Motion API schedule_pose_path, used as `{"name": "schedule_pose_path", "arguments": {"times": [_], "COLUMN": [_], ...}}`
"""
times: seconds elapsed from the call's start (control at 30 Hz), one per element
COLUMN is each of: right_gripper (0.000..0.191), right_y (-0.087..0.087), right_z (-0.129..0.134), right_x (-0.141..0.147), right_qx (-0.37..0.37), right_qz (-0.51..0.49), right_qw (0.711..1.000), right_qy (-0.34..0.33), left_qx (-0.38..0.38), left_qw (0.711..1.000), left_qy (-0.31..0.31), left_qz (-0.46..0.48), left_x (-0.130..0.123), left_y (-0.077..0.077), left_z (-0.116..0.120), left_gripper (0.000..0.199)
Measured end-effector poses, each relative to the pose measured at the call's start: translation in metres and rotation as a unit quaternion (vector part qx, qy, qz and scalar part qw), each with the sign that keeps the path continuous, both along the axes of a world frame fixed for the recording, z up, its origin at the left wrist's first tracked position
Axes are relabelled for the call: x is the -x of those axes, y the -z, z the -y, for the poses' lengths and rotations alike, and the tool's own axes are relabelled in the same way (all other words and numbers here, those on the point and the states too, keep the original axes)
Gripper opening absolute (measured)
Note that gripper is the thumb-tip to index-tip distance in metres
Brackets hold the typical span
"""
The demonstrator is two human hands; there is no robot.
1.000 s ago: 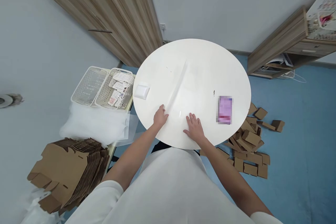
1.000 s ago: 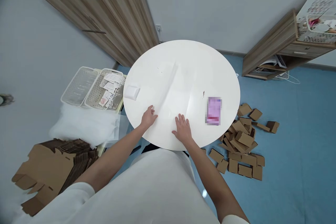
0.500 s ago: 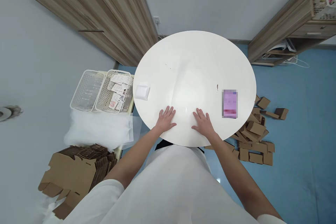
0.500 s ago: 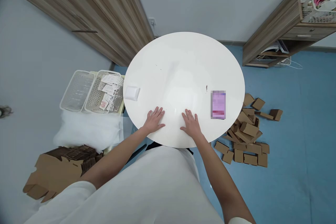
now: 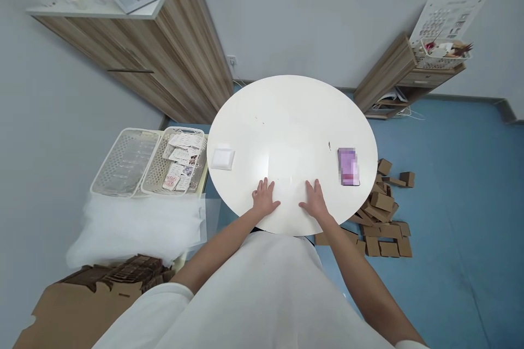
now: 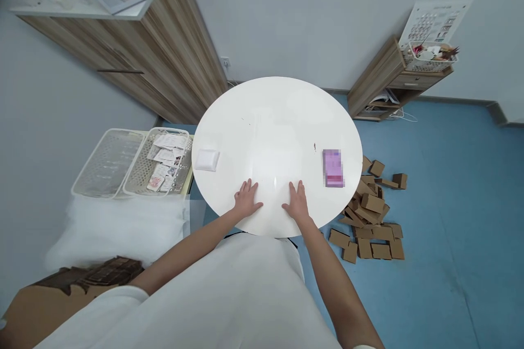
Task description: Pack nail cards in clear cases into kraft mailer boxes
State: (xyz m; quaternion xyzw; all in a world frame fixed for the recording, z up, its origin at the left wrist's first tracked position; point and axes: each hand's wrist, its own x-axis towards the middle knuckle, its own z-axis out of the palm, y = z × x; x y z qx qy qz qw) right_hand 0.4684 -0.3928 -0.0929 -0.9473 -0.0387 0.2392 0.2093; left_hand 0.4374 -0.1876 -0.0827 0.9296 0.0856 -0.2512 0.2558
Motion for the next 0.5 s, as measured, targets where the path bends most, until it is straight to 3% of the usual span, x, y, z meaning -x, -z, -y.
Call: {"name": "schedule_pose_path", "arguments": {"times": [0.13, 0.27, 0.4, 0.5], "right_gripper": [0.081, 0.077, 0.082, 0.085], "right_y": [-0.008, -0.012, -0.01, -0.007], "right_z": [-0.01, -0.016, -0.025, -0.038], "right_x": [0.003, 0.004, 0.007, 0.011], "right_qx": [-0.046, -0.123, -0.222, -0.26], "right_qz": [-0.036, -0.029, -0.055, -0.069], "right_qw": [0.994, 0.984, 0.967, 0.961], "right_qy": [0.092, 0.121, 0.116, 0.06], "left_qx": [0.062, 0.179, 0.311, 0.397], "left_qw": [0.997, 0.977, 0.923, 0.864], "left_qy": [-0.048, -0.116, -0.225, -0.31], "left_qz": [-0.019, 0.008, 0.012, 0.012], "left_x": [0.0, 0.002, 0.008, 0.015], "left_y": [-0.004, -0.006, -0.005, -0.007], "left_z": [0.008, 0.013, 0.019, 0.023], "left_gripper": [0.08, 0.079, 0.067, 0.051]}}
